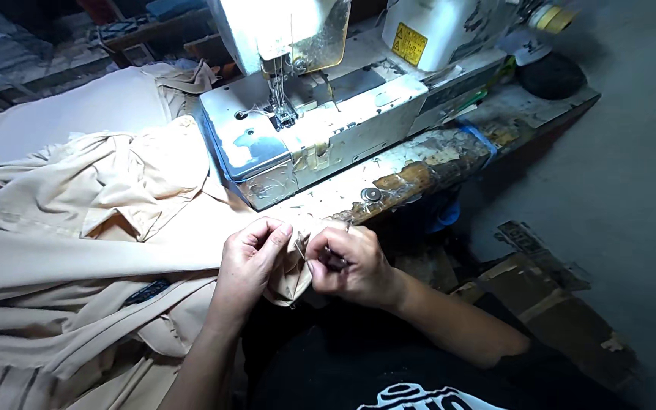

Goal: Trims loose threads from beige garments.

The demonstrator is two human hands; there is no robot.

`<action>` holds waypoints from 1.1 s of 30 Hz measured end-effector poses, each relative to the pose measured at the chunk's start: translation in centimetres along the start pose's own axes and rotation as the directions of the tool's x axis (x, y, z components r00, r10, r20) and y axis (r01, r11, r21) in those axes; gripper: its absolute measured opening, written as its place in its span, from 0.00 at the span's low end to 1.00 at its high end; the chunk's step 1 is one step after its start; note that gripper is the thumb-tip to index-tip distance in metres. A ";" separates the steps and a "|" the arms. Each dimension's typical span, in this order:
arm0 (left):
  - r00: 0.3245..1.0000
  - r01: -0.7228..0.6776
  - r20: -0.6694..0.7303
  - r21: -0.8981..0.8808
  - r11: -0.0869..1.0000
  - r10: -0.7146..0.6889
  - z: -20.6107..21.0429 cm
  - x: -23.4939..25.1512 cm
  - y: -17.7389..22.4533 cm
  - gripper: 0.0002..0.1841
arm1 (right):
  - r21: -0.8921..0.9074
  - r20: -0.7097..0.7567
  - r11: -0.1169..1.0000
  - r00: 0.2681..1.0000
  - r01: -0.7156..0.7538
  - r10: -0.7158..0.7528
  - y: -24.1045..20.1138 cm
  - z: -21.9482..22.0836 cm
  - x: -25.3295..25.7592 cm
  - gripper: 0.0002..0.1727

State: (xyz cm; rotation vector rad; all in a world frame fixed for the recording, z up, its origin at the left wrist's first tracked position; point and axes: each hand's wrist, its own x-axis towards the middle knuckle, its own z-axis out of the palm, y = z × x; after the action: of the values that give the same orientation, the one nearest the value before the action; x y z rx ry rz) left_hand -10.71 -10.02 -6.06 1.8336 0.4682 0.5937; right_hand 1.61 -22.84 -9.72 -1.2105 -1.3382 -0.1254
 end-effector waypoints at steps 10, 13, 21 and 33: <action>0.972 -0.221 0.124 0.200 0.954 0.200 -0.7 -1.0 2.0 0.06 | -0.083 0.205 0.996 0.979 0.015 0.002 1.1 -3.2 1.4 0.14; 0.925 -0.375 0.181 0.563 0.737 0.333 -1.9 -2.2 2.0 0.12 | -0.254 0.054 0.959 0.992 0.125 -0.115 2.0 -2.8 0.5 0.08; 0.921 -0.336 0.289 0.248 0.909 0.261 -3.8 -4.7 4.2 0.11 | -0.302 -0.140 0.950 0.983 0.075 -0.123 2.4 -1.4 -0.9 0.09; 0.945 -0.224 0.186 -0.231 0.947 0.269 -8.4 -8.1 5.5 0.11 | -0.380 -0.195 0.924 0.980 -0.037 -0.041 2.9 -1.4 -1.8 0.09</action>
State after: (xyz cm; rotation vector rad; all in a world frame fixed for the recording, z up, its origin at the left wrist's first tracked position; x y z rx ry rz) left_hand -22.08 -10.23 0.04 1.7423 0.0258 0.5810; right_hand 3.98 -23.56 -12.51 -1.4795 -1.1682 -0.5182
